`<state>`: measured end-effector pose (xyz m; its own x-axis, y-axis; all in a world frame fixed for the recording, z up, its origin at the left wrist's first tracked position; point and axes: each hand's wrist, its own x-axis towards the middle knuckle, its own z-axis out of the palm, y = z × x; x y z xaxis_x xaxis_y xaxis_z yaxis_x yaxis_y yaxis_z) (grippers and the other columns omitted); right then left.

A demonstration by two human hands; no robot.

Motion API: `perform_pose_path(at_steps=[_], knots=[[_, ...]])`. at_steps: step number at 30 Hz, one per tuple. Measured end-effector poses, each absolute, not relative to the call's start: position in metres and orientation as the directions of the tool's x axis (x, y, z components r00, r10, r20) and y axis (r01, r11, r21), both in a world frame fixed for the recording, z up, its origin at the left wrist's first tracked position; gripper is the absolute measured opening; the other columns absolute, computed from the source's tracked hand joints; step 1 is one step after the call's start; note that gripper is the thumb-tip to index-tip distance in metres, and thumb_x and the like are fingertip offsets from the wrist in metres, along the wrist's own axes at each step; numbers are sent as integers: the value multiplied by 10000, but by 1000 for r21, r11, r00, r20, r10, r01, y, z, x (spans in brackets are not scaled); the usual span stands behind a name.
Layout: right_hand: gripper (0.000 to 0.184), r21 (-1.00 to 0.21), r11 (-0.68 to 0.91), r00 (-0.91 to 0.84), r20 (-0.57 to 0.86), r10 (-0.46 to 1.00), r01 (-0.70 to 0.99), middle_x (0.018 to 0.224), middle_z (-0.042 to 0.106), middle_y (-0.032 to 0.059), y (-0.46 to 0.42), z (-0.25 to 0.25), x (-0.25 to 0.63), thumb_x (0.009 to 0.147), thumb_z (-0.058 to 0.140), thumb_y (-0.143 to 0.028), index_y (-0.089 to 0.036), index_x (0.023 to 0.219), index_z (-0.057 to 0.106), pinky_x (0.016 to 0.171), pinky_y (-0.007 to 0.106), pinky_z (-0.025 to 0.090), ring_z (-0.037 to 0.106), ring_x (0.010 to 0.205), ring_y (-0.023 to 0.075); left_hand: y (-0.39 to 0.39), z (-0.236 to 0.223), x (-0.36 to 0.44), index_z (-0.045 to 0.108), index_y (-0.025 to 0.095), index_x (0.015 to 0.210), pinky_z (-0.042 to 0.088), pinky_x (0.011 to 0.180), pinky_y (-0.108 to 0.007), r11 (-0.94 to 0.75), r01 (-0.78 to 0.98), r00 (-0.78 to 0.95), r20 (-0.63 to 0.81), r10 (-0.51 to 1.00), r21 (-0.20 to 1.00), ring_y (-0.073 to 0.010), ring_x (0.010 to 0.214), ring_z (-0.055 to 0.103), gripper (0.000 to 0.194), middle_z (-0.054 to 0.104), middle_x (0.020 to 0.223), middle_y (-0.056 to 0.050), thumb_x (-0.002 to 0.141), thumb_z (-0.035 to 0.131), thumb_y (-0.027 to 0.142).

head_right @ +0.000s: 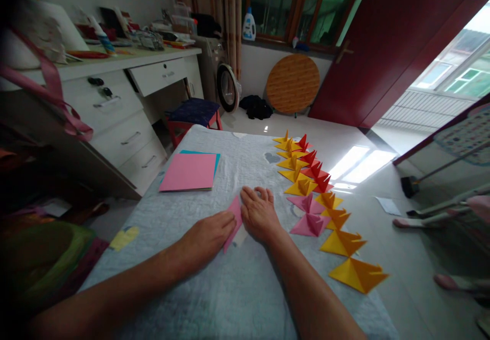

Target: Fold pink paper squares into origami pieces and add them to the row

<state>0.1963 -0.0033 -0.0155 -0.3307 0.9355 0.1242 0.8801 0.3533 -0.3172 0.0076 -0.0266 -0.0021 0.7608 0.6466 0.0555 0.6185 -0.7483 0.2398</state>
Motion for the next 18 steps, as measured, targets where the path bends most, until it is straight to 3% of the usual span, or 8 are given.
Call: perform_pose_path(at_steps=[3, 6, 11, 18], knots=[[476, -372, 334, -291, 167, 942, 866, 1446, 508, 119, -7, -15, 201, 929, 443, -222, -179, 1397, 515, 1102, 526, 260, 376, 1291, 306, -10, 2, 0, 658, 167, 911, 523, 849, -317, -637, 635, 679, 77, 730, 437, -204, 904, 638, 278, 685, 929, -61, 823, 444, 12], [492, -445, 375, -335, 169, 927, 813, 1330, 552, 135, -13, -11, 205, 851, 507, -187, -153, 1340, 542, 1071, 475, 309, 422, 1233, 285, 6, -1, -6, 644, 150, 943, 485, 910, -336, -522, 679, 503, 190, 843, 517, -207, 960, 609, 305, 661, 969, -75, 797, 430, -10], [466, -491, 412, -416, 108, 903, 768, 1147, 586, 115, -23, -4, 205, 694, 529, -125, -153, 1157, 566, 983, 435, 363, 481, 1092, 267, 14, -9, -8, 655, 159, 889, 453, 940, -406, -461, 705, 417, 210, 884, 539, -242, 985, 569, 127, 630, 969, -79, 899, 541, 214], [354, -503, 437, -451, 101, 887, 746, 1117, 596, 102, -27, 0, 201, 739, 534, -127, -175, 1089, 556, 967, 414, 361, 486, 1075, 253, 11, -10, -5, 667, 179, 846, 427, 944, -426, -420, 725, 411, 146, 900, 547, -262, 1030, 535, 117, 614, 1008, -77, 858, 619, 285]])
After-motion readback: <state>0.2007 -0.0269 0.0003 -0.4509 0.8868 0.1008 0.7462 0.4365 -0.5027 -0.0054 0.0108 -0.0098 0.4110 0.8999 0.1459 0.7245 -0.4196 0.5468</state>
